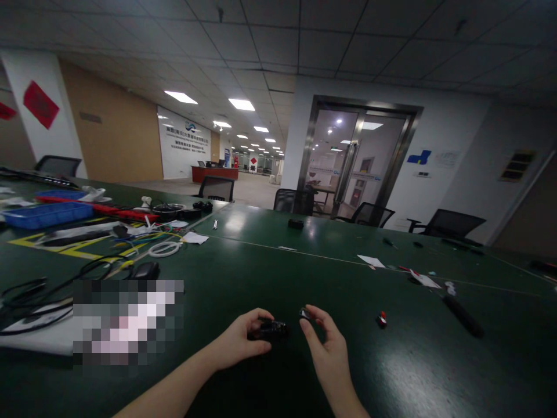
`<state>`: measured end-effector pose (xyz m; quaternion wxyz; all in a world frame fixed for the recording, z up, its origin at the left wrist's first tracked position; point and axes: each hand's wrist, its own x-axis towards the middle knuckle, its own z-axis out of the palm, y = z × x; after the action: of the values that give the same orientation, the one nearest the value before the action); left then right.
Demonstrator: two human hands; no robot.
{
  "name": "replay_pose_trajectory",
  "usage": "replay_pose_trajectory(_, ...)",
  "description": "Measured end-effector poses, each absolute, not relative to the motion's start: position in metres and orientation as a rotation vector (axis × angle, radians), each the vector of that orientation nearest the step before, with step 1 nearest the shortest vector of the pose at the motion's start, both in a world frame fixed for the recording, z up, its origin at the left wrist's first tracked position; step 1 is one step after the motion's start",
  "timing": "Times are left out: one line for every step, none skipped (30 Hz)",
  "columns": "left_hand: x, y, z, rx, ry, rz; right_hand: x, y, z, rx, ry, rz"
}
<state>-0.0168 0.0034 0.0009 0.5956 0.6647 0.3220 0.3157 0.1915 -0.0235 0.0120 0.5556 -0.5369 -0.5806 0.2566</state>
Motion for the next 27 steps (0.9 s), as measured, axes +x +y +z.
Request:
replay_pose_trajectory(-0.017,0.003,0.001,1.542,0.744,0.732,0.191,-0.024,0.012,-1.267,-1.373,0.612)
replay_pose_trajectory(-0.017,0.003,0.002,1.538,0.739,0.729,0.190,-0.024,0.012,-1.268,-1.376,0.620)
replay_pose_trajectory(-0.017,0.003,0.003,1.532,0.737,0.725,0.190,-0.025,0.011,-1.269,-1.384,0.631)
replay_pose_trajectory(-0.017,0.002,0.004,1.526,0.736,0.720,0.189,-0.026,0.011,-1.268,-1.395,0.644)
replay_pose_trajectory(-0.017,0.002,0.005,1.522,0.738,0.728,0.188,-0.027,0.011,-1.263,-1.410,0.657)
replay_pose_trajectory(-0.017,0.001,0.006,1.518,0.744,0.734,0.186,-0.028,0.011,-1.254,-1.429,0.670)
replay_pose_trajectory(-0.017,0.001,0.006,1.518,0.749,0.742,0.184,-0.029,0.011,-1.241,-1.453,0.679)
replay_pose_trajectory(-0.017,0.001,0.006,1.518,0.751,0.751,0.183,-0.029,0.011,-1.227,-1.480,0.685)
replay_pose_trajectory(-0.017,0.001,0.005,1.518,0.751,0.757,0.181,-0.030,0.011,-1.217,-1.510,0.688)
replay_pose_trajectory(-0.017,0.001,0.005,1.518,0.748,0.760,0.179,-0.030,0.010,-1.211,-1.540,0.689)
replay_pose_trajectory(-0.017,0.002,0.004,1.516,0.745,0.762,0.177,-0.031,0.010,-1.210,-1.567,0.690)
replay_pose_trajectory(-0.017,0.002,0.004,1.514,0.744,0.761,0.175,-0.031,0.009,-1.210,-1.588,0.692)
replay_pose_trajectory(-0.017,0.002,0.003,1.513,0.745,0.759,0.174,-0.031,0.009,-1.209,-1.601,0.694)
replay_pose_trajectory(-0.017,0.002,0.003,1.514,0.747,0.756,0.172,-0.031,0.008,-1.205,-1.608,0.698)
replay_pose_trajectory(-0.017,0.002,0.003,1.517,0.747,0.752,0.171,-0.031,0.008,-1.201,-1.609,0.701)
replay_pose_trajectory(-0.017,0.003,0.003,1.522,0.745,0.750,0.171,-0.030,0.007,-1.197,-1.608,0.706)
replay_pose_trajectory(-0.018,0.003,0.003,1.527,0.742,0.747,0.170,-0.030,0.007,-1.197,-1.608,0.711)
replay_pose_trajectory(-0.018,0.003,0.003,1.531,0.739,0.746,0.170,-0.030,0.006,-1.198,-1.610,0.714)
replay_pose_trajectory(-0.018,0.003,0.003,1.534,0.738,0.746,0.170,-0.030,0.006,-1.201,-1.613,0.718)
replay_pose_trajectory(-0.018,0.003,0.003,1.535,0.739,0.745,0.170,-0.029,0.007,-1.207,-1.617,0.721)
replay_pose_trajectory(-0.018,0.003,0.003,1.536,0.741,0.744,0.170,-0.029,0.007,-1.216,-1.621,0.723)
replay_pose_trajectory(-0.018,0.003,0.003,1.537,0.743,0.743,0.171,-0.029,0.007,-1.226,-1.626,0.728)
replay_pose_trajectory(-0.018,0.003,0.003,1.539,0.744,0.740,0.171,-0.029,0.008,-1.237,-1.632,0.736)
replay_pose_trajectory(-0.017,0.003,0.003,1.543,0.747,0.737,0.172,-0.029,0.008,-1.247,-1.637,0.745)
replay_pose_trajectory(-0.017,0.002,0.003,1.547,0.751,0.735,0.172,-0.029,0.008,-1.251,-1.645,0.756)
replay_pose_trajectory(-0.017,0.002,0.003,1.550,0.754,0.734,0.173,-0.029,0.008,-1.247,-1.650,0.765)
replay_pose_trajectory(-0.016,0.002,0.003,1.553,0.756,0.733,0.173,-0.029,0.008,-1.236,-1.654,0.771)
